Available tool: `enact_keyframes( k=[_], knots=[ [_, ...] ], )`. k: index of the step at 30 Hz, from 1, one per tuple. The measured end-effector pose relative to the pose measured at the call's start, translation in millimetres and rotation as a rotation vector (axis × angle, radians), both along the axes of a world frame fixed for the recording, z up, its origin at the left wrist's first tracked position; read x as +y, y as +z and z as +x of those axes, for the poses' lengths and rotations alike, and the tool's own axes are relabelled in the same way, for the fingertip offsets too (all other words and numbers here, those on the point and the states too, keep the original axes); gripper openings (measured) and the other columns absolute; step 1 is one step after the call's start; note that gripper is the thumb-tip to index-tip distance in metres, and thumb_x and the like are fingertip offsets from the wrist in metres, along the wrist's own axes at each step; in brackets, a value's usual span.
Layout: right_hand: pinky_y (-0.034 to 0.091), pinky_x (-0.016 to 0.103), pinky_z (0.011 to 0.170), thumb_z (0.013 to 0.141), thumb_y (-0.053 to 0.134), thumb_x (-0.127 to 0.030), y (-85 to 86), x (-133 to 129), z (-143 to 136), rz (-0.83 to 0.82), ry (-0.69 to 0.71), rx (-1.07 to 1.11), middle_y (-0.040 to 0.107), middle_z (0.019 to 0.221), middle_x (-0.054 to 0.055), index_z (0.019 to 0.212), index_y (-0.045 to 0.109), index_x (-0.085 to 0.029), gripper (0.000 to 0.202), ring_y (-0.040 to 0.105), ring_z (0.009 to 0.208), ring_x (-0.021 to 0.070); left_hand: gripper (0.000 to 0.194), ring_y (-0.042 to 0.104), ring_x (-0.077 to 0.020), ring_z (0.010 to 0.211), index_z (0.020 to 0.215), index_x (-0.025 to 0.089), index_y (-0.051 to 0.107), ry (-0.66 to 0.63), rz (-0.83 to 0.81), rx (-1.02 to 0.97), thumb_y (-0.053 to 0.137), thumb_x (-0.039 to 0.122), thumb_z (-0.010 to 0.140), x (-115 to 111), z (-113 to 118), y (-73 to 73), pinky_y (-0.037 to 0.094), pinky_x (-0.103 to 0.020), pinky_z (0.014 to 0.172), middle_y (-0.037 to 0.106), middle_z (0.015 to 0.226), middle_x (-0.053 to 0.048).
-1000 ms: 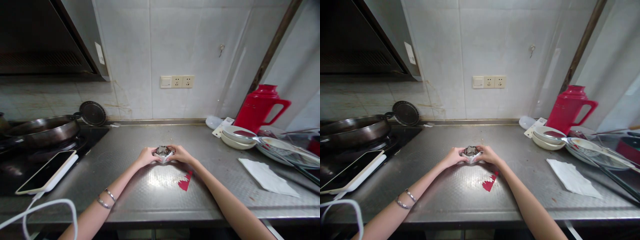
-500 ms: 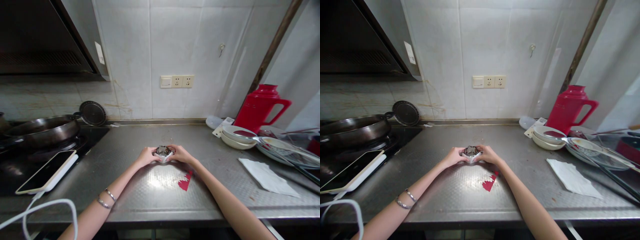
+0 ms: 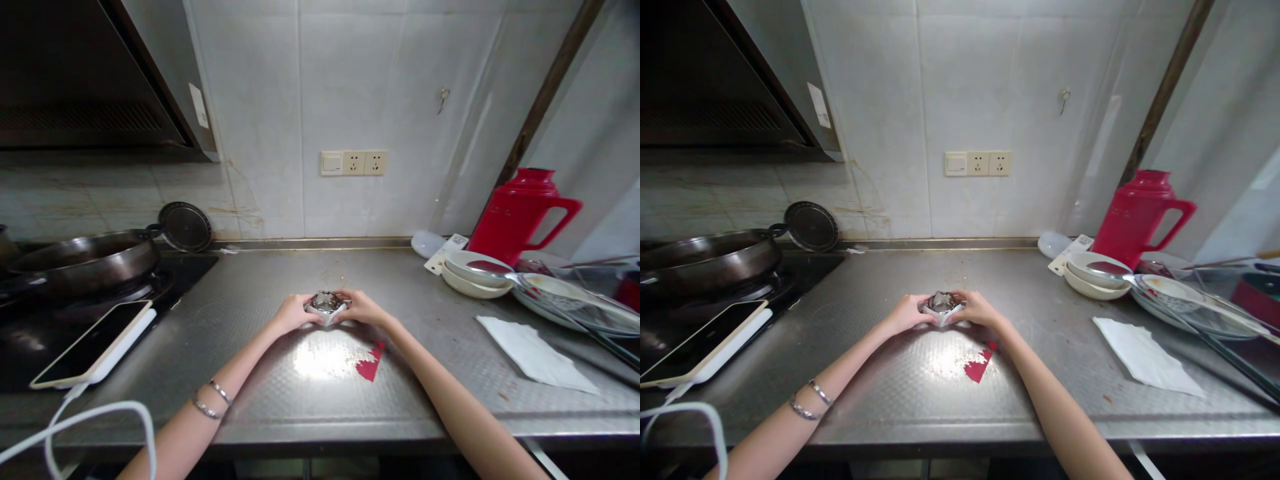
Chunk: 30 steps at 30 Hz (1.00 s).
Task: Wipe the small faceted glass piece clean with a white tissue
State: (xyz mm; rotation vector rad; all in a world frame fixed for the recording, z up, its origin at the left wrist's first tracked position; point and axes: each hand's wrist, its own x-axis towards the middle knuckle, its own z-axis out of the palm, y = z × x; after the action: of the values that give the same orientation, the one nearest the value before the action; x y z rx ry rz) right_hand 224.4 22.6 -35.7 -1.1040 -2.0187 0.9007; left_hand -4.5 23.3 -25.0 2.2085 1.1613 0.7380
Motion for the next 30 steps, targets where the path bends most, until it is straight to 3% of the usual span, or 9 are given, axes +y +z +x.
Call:
enact_keyframes(
  k=[5, 8, 12, 17, 19, 22, 24, 26, 30],
  knots=[
    [0.048, 0.035, 0.083, 0.050, 0.082, -0.042, 14.7, -5, 9, 0.023, -0.044, -0.151, 0.068, 0.105, 0.010, 0.112, 0.063, -0.016, 0.069, 0.064, 0.094, 0.0249, 0.047, 0.064, -0.0220, 0.084, 0.102, 0.021, 0.068, 0.028, 0.076, 0.103, 0.074, 0.040, 0.059, -2, 0, 4.6, 0.044, -0.027, 0.073, 0.071, 0.094, -0.004],
    [0.047, 0.029, 0.069, 0.055, 0.078, -0.043, 23.8, -7, 16, 0.084, -0.090, -0.271, 0.071, 0.083, 0.005, 0.089, 0.070, -0.018, 0.043, 0.063, 0.076, 0.0209, 0.053, 0.063, -0.0249, 0.090, 0.103, 0.020, 0.068, 0.033, 0.115, 0.139, 0.076, 0.045, 0.057, -1, 1, 4.5, 0.044, -0.030, 0.079, 0.070, 0.099, -0.007],
    [0.041, 0.023, 0.058, 0.068, 0.067, -0.035, 29.5, -9, 17, 0.068, 0.009, -0.291, 0.068, 0.066, 0.000, 0.074, 0.072, -0.018, 0.019, 0.059, 0.063, 0.0153, 0.067, 0.059, -0.0285, 0.103, 0.111, 0.019, 0.064, 0.034, 0.110, 0.139, 0.078, 0.049, 0.053, 1, -1, 2.8, 0.043, -0.034, 0.088, 0.066, 0.111, -0.010],
    [0.039, 0.023, 0.058, 0.070, 0.065, -0.036, 35.2, -12, 10, 0.061, 0.050, -0.236, 0.067, 0.064, 0.000, 0.071, 0.072, -0.017, 0.021, 0.056, 0.062, 0.0143, 0.082, 0.049, -0.0314, 0.121, 0.121, 0.015, 0.057, 0.069, 0.071, 0.142, 0.081, 0.047, 0.049, 2, -10, 13.6, 0.037, -0.039, 0.101, 0.054, 0.129, -0.016],
    [0.039, 0.024, 0.059, 0.071, 0.065, -0.041, 38.9, -14, 9, 0.079, 0.004, -0.170, 0.067, 0.065, 0.001, 0.071, 0.071, -0.017, 0.025, 0.056, 0.063, 0.0144, 0.074, 0.048, -0.0295, 0.122, 0.119, 0.013, 0.058, 0.132, 0.129, 0.071, 0.079, 0.043, 0.055, 1, -14, 23.5, 0.035, -0.039, 0.103, 0.054, 0.129, -0.016],
    [0.039, 0.025, 0.060, 0.071, 0.064, -0.048, 43.5, -14, 8, 0.130, -0.078, -0.041, 0.066, 0.067, 0.002, 0.070, 0.070, -0.017, 0.031, 0.055, 0.063, 0.0144, 0.039, 0.059, -0.0235, 0.104, 0.101, 0.016, 0.067, 0.244, 0.268, -0.124, 0.068, 0.040, 0.071, -3, -17, 38.0, 0.047, -0.033, 0.089, 0.066, 0.110, -0.011],
    [0.039, 0.025, 0.059, 0.071, 0.065, -0.049, 45.0, -14, 8, 0.144, -0.121, 0.046, 0.066, 0.067, 0.002, 0.069, 0.069, -0.017, 0.033, 0.054, 0.063, 0.0143, 0.027, 0.064, -0.0203, 0.089, 0.088, 0.016, 0.070, 0.291, 0.287, -0.226, 0.062, 0.040, 0.077, -7, -14, 43.0, 0.050, -0.030, 0.078, 0.070, 0.094, -0.008],
    [0.039, 0.025, 0.057, 0.070, 0.066, -0.051, 45.0, -14, 7, 0.135, -0.151, 0.119, 0.064, 0.066, 0.002, 0.069, 0.067, -0.016, 0.035, 0.053, 0.061, 0.0137, 0.028, 0.064, -0.0191, 0.080, 0.083, 0.016, 0.071, 0.281, 0.215, -0.290, 0.061, 0.041, 0.077, -11, -9, 42.6, 0.052, -0.028, 0.070, 0.071, 0.086, -0.007],
    [0.039, 0.024, 0.054, 0.067, 0.068, -0.052, 41.8, -14, 1, 0.091, -0.171, 0.201, 0.062, 0.064, 0.001, 0.069, 0.066, -0.015, 0.037, 0.052, 0.057, 0.0121, 0.040, 0.065, -0.0199, 0.071, 0.094, 0.011, 0.070, 0.176, -0.091, -0.432, 0.065, 0.045, 0.072, -17, 6, 31.1, 0.048, -0.023, 0.045, 0.072, 0.085, -0.010]
  ],
)
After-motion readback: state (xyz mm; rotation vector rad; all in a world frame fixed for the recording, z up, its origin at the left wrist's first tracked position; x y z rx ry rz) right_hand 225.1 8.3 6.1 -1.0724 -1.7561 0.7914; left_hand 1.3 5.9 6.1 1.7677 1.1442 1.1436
